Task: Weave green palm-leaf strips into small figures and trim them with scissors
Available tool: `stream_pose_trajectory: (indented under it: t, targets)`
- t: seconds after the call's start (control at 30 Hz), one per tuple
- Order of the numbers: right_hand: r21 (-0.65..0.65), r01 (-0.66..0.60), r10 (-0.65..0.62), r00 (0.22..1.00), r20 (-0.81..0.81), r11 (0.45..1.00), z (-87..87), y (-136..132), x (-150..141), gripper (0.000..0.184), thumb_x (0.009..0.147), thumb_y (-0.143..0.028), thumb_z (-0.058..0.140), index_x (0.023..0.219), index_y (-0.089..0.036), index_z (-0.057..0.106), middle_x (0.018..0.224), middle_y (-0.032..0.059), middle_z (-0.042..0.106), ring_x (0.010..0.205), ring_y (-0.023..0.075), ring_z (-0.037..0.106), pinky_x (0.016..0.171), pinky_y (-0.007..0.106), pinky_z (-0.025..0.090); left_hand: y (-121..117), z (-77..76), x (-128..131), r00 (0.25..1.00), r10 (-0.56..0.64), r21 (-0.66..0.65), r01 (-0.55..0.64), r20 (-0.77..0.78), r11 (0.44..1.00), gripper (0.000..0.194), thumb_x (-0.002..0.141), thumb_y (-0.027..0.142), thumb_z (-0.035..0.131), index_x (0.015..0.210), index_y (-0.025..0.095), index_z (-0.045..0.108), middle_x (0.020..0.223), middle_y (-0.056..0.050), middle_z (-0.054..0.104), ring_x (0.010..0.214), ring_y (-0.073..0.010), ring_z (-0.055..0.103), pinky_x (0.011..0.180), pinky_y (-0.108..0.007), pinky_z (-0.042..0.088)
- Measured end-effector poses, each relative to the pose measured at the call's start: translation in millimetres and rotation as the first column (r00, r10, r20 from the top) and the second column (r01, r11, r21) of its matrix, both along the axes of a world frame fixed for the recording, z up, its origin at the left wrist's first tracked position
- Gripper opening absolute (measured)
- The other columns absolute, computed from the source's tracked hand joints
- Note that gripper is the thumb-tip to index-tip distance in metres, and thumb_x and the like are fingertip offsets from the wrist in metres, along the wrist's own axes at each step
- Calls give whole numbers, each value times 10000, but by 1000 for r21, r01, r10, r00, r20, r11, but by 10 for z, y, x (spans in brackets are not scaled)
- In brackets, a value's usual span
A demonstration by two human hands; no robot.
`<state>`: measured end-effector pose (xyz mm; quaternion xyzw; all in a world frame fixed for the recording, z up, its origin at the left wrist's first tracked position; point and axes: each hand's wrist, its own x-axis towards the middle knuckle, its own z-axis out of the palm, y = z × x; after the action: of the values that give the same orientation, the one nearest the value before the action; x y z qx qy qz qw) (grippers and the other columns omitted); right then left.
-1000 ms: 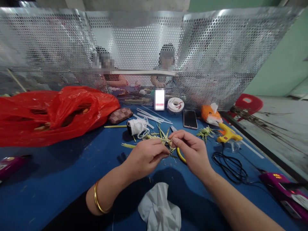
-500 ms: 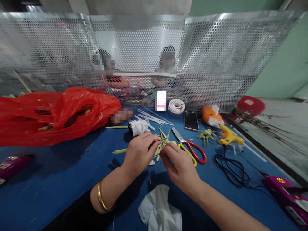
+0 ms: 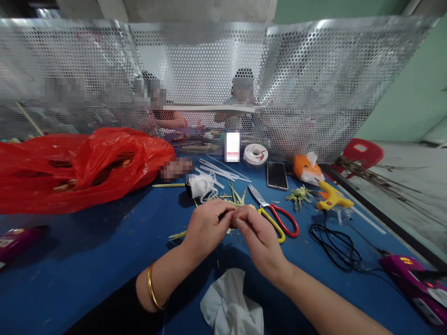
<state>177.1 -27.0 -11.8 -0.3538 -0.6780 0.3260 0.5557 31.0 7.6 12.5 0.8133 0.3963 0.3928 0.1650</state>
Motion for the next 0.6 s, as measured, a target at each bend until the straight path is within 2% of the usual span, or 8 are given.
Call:
stream_pose_trajectory:
  t: [0.1,0.17,0.43,0.6]
  targets:
    - [96,16,-30,989,142,995,28,-34,8,163,950,-182,428,802,-204,493,806,26,525,754,162,490,710,308,431,-21,-2,8,1000,9,17,-9,18,1000,180,821,98,580,836,205,723,798,-8,731,731,-145,667,687,-254,509]
    - [138,14,-38,984,176,990,44,-45,15,151,946,-161,422,817,-207,484,820,32,526,755,163,488,707,307,430,-31,4,7,1000,20,27,-20,19,999,184,810,86,579,824,201,722,801,-11,734,735,-148,672,684,-255,511]
    - [183,-15,-24,978,208,983,20,-47,18,143,935,-123,409,842,-209,475,827,45,529,761,171,489,709,318,441,-20,27,4,1000,5,56,-5,7,998,203,804,74,561,806,200,720,778,-12,728,709,-146,668,663,-258,516]
    - [188,-19,-25,973,228,982,20,-46,24,150,930,-130,424,818,-209,483,797,38,533,735,167,496,680,309,445,-3,35,-15,998,14,-3,-14,-56,1000,186,808,76,568,807,183,720,800,-26,721,752,-156,664,679,-261,498]
